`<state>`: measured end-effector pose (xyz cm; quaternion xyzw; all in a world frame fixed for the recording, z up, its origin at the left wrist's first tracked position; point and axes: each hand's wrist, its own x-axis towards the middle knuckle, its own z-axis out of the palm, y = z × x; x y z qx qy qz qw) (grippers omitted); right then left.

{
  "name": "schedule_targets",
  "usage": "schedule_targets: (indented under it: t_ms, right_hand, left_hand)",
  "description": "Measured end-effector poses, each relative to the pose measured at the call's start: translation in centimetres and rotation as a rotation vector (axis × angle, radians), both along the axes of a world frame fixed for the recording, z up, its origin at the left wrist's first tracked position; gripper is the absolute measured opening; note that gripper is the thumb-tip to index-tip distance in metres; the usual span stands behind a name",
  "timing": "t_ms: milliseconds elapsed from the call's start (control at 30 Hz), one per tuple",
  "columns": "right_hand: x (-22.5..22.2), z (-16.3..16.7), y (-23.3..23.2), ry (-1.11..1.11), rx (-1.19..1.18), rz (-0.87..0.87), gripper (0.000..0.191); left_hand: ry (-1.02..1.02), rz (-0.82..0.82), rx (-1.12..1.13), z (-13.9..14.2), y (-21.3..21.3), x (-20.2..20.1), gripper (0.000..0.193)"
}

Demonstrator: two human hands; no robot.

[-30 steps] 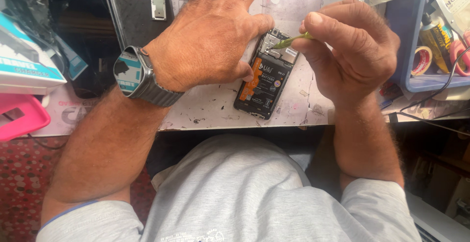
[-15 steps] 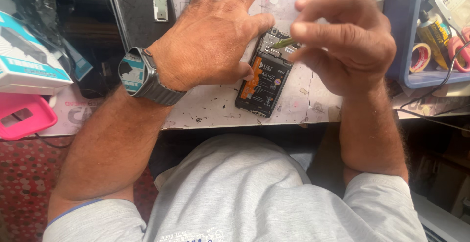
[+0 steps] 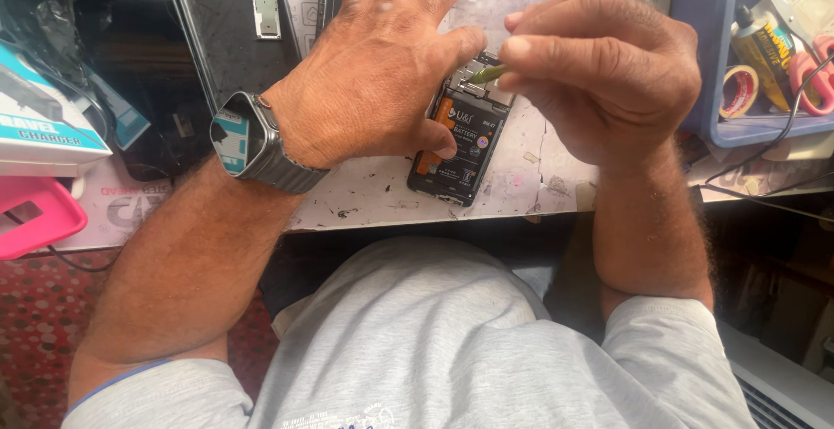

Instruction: The person opens a smartphone by prying the back cover off, then uses a green-handled screwdriver to unscrew components inside the device. The back cover is set aside, and the internal battery and circuitry are exposed as the person continues to work on the phone.

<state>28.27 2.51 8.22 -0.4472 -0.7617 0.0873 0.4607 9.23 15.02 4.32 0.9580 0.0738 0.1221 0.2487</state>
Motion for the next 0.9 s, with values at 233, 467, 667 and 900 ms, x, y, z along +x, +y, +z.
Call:
schedule_targets:
  t_ms: [233,467,667,900]
  right_hand:
    - [0.2,0.2,-0.3,-0.045,0.015,-0.009,0.027]
    - [0.8,0.2,-0.7,0.011,-0.045,0.037,0.021]
    - [0.7,0.4,-1.3,0.002,-0.078,-0.021,0.018]
    - [0.8,0.4,-0.8,-0.004,-0.037,-0.006,0.019]
  left_hand:
    - [-0.007,0.001,-0.01,-0.3,-0.1,0.2,0.087]
    - [-0.019,-0.007,-0.051,-0.5,-0.1,0.1,0.084]
    - [-0.002,0.001,-0.004,-0.3,-0.2,0.3,0.086]
    - [-0.015,-0.006,-0.008,-0.2,-0.3,0.3,0.085]
